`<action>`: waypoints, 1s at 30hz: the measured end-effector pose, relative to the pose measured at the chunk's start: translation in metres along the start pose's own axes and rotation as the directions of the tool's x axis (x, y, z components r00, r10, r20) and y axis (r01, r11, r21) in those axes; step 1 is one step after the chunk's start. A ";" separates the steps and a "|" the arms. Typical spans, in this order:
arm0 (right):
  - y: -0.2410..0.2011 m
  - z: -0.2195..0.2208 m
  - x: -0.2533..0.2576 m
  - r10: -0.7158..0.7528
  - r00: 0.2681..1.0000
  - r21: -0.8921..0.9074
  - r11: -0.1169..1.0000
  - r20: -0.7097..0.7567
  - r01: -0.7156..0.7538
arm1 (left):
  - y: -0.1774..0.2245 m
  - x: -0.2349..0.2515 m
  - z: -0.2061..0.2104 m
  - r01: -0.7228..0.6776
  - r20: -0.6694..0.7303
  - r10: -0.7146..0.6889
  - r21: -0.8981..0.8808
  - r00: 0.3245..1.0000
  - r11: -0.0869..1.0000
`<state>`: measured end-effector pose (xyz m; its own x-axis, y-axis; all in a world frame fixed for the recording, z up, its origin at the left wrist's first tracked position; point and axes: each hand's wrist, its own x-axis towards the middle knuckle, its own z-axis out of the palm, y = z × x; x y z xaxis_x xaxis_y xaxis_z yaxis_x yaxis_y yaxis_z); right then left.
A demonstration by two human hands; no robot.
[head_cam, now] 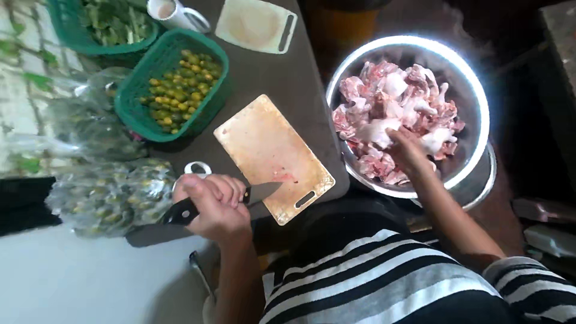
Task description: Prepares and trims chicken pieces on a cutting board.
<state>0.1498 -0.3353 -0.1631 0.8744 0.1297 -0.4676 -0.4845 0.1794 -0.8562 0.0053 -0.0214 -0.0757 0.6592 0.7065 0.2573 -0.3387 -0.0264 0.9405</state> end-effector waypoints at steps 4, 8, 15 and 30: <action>0.030 0.095 0.000 0.027 0.968 0.312 0.944 0.248 -0.106 | 0.009 -0.001 -0.010 -0.061 -0.047 0.062 0.017 0.997 0.998; 0.062 0.135 -0.015 0.272 0.824 0.106 0.924 0.496 -0.368 | 0.019 -0.006 -0.016 -0.090 -0.113 0.099 0.081 0.989 0.993; 0.070 0.124 -0.018 0.401 0.760 -0.838 0.430 0.511 0.336 | 0.019 -0.019 -0.017 -0.136 -0.150 0.139 0.025 0.979 0.990; 0.086 0.175 0.070 0.072 0.218 -0.226 0.140 0.973 0.964 | 0.009 -0.045 0.008 -0.267 -0.049 0.267 -0.013 0.963 0.963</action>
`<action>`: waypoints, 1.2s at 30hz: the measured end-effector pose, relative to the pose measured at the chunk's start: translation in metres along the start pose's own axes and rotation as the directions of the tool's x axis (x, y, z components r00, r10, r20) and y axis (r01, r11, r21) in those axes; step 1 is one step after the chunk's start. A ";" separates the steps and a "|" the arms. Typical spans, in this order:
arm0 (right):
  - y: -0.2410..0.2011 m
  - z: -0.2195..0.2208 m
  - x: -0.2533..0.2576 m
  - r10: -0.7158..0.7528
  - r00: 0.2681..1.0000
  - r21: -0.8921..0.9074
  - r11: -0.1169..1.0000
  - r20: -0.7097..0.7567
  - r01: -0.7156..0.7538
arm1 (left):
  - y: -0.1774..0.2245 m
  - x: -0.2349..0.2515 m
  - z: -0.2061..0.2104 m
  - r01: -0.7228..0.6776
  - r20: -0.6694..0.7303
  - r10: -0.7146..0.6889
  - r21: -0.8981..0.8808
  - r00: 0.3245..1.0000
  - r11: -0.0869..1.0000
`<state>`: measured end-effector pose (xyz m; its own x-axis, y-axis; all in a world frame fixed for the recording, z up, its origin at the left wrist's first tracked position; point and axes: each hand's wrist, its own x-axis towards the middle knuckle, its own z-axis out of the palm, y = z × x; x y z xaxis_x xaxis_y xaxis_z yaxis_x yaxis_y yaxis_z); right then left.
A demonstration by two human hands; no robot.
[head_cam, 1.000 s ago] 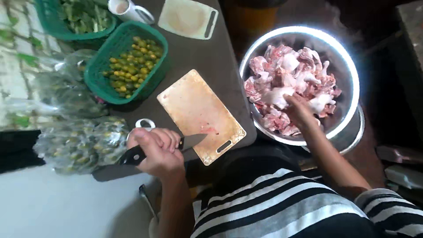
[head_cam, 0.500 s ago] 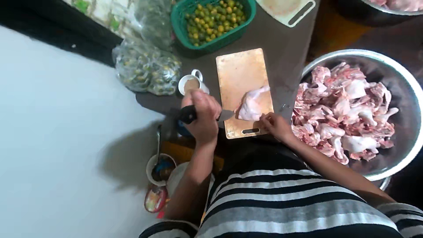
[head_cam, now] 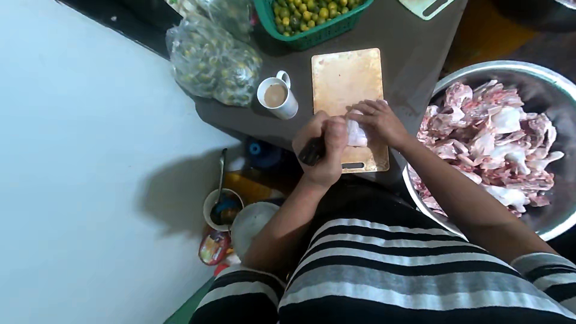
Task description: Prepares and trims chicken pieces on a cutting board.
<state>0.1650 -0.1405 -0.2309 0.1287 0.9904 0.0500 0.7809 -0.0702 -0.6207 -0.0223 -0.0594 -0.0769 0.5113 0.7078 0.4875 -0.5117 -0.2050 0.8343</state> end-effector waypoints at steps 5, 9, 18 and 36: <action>-0.001 0.004 -0.003 0.009 0.998 0.000 1.000 -0.054 -0.009 | -0.041 -0.020 -0.005 0.011 0.016 -0.013 0.100 1.000 0.995; -0.011 -0.001 -0.003 0.022 0.997 0.000 1.000 -0.076 -0.022 | -0.018 -0.003 0.004 0.046 0.042 -0.050 0.085 0.998 0.995; -0.017 0.006 -0.007 0.092 0.987 -0.035 0.995 -0.134 -0.097 | -0.041 -0.010 0.005 0.086 0.027 -0.090 0.108 0.996 0.990; -0.003 -0.003 -0.003 0.296 0.951 -0.011 0.955 -0.094 -0.298 | 0.012 0.034 -0.023 0.039 0.046 -0.034 -0.131 0.998 0.991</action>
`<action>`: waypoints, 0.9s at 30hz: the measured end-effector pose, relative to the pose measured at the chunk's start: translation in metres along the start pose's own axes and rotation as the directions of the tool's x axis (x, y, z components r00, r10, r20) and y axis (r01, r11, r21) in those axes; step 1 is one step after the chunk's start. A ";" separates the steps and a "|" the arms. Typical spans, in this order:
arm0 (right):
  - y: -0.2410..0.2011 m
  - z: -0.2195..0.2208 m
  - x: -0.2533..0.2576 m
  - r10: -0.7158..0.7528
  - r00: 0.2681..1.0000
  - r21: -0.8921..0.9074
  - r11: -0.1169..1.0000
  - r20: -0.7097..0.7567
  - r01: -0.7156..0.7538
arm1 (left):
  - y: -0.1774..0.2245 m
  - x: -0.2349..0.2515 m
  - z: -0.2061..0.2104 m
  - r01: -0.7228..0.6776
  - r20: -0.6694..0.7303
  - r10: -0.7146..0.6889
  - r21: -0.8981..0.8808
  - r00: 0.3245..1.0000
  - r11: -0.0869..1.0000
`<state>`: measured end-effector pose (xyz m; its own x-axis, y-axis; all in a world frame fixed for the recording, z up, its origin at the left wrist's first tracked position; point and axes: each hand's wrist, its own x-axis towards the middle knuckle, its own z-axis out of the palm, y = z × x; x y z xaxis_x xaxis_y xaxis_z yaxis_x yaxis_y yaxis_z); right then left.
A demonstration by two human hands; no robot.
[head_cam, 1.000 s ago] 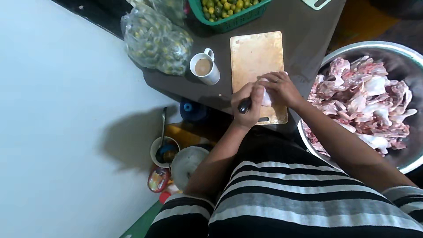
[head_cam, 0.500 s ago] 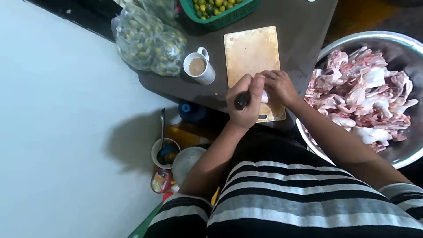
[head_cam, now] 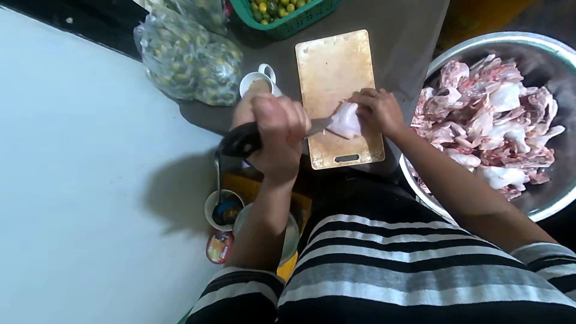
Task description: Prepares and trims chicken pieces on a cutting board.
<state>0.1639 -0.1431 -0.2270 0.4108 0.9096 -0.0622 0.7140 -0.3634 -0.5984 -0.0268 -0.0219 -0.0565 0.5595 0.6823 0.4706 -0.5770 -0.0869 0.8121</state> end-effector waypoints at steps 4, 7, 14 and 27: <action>-0.008 -0.007 0.013 0.016 0.998 -0.049 0.999 -0.068 -0.019 | 0.001 -0.001 0.007 -0.057 -0.032 0.058 0.037 0.998 0.998; -0.010 -0.006 0.020 0.034 0.994 -0.086 0.995 -0.104 -0.043 | -0.002 -0.009 0.012 -0.081 -0.012 0.081 0.019 0.997 0.997; 0.013 -0.003 0.016 -0.215 0.976 0.107 0.972 0.021 0.211 | -0.060 -0.031 0.005 -0.003 0.075 -0.012 0.189 0.997 0.982; 0.009 -0.009 0.033 -0.194 0.979 0.106 0.977 0.068 0.186 | -0.082 -0.026 0.016 -0.005 0.160 -0.024 0.179 0.987 0.984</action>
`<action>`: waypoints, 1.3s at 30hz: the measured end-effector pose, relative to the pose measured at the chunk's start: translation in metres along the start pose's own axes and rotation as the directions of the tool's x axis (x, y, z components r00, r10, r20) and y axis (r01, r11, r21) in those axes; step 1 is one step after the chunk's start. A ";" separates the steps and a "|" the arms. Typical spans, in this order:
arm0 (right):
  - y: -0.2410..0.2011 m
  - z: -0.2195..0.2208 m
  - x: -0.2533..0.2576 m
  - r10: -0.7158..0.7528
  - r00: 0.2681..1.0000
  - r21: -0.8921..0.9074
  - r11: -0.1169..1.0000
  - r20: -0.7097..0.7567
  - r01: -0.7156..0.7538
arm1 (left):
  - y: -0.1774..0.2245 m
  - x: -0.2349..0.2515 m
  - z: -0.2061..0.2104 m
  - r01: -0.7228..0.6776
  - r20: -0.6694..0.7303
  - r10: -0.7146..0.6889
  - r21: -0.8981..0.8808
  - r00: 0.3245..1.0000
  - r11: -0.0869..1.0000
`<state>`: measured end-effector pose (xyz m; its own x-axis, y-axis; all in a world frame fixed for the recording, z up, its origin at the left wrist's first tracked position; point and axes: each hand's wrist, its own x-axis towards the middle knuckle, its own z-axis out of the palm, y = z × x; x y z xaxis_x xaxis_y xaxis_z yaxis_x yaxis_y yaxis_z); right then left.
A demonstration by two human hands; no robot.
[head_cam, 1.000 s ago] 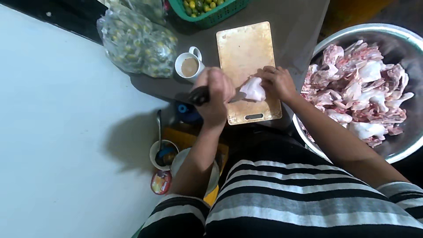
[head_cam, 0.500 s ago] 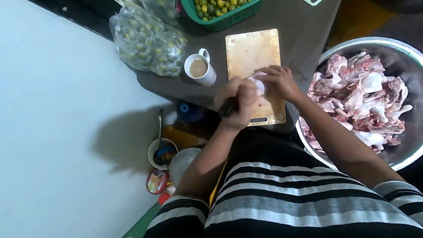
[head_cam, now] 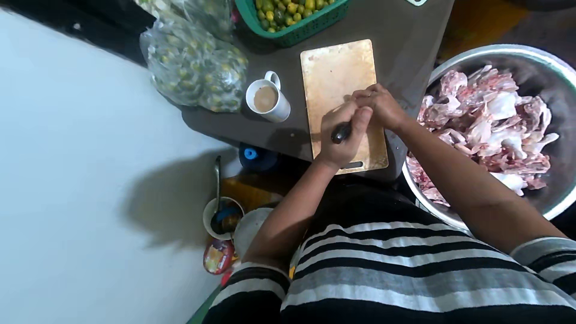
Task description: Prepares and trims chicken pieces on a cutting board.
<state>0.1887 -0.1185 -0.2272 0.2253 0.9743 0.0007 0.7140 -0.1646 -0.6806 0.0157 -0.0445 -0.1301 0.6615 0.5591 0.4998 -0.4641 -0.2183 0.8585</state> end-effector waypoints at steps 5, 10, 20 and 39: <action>-0.003 0.001 -0.002 0.050 0.999 -0.001 0.999 0.009 -0.050 | 0.066 0.021 -0.011 -0.023 0.047 0.028 -0.097 0.999 0.995; 0.000 0.002 -0.003 0.046 0.999 0.016 0.999 -0.021 -0.046 | 0.020 0.018 -0.008 -0.019 -0.039 0.017 -0.053 0.999 0.998; 0.003 0.007 -0.002 0.055 0.998 -0.024 0.998 -0.004 -0.055 | 0.089 0.037 -0.017 -0.026 -0.052 0.018 -0.149 0.998 0.989; 0.002 0.005 -0.003 0.049 0.998 -0.014 0.999 -0.028 -0.049 | 0.006 0.016 -0.014 0.061 -0.104 -0.065 -0.042 0.992 0.997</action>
<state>0.1859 -0.1209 -0.2326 0.2781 0.9605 -0.0125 0.7113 -0.2147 -0.6693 0.0152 -0.0254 -0.1181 0.6253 0.6525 0.4280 -0.4471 -0.1499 0.8818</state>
